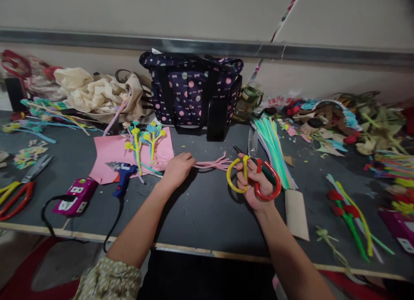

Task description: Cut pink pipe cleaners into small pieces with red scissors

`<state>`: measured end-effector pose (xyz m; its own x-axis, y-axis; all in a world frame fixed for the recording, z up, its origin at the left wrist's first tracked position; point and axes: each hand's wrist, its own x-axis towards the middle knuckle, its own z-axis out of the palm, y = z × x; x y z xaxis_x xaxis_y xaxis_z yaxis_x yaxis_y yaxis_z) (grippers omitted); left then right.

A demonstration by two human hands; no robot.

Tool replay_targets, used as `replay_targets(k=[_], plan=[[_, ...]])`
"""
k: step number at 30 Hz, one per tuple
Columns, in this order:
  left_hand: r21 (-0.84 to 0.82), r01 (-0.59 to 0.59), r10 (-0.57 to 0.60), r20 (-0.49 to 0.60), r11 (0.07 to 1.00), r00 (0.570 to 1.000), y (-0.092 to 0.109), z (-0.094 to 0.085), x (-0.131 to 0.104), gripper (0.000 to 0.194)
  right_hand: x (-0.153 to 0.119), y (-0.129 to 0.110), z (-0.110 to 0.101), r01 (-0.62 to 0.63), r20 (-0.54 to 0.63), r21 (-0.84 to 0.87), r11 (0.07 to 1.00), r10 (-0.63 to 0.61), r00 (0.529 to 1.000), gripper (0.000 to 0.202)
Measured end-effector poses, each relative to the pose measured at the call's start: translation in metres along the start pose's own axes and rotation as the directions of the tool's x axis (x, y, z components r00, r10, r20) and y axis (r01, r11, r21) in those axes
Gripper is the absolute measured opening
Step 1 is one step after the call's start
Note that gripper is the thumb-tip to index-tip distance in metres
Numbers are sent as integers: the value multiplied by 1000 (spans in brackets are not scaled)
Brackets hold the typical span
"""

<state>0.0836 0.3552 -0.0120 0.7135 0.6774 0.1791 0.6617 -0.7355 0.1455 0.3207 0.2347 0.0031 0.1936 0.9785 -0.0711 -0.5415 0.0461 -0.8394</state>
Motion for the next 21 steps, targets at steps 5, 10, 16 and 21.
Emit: replay_targets(k=[5, 10, 16, 21], plan=[[110, 71, -54, -145, 991, 988, -7, -9, -1, 27, 2, 4, -1, -15, 11, 22, 1000, 15, 1000, 48], [59, 117, -107, -153, 991, 982, -29, 2, 1, 24, 2, 7, 0, -24, 27, -4, 1000, 24, 999, 50], [-69, 47, -60, -198, 997, 978, -25, 9, 4, 32, 0, 7, 0, -46, 14, -7, 999, 46, 999, 40], [-66, 11, -26, -233, 998, 972, -15, 7, 6, 17, -3, 8, -2, -36, 55, -4, 999, 36, 998, 34]])
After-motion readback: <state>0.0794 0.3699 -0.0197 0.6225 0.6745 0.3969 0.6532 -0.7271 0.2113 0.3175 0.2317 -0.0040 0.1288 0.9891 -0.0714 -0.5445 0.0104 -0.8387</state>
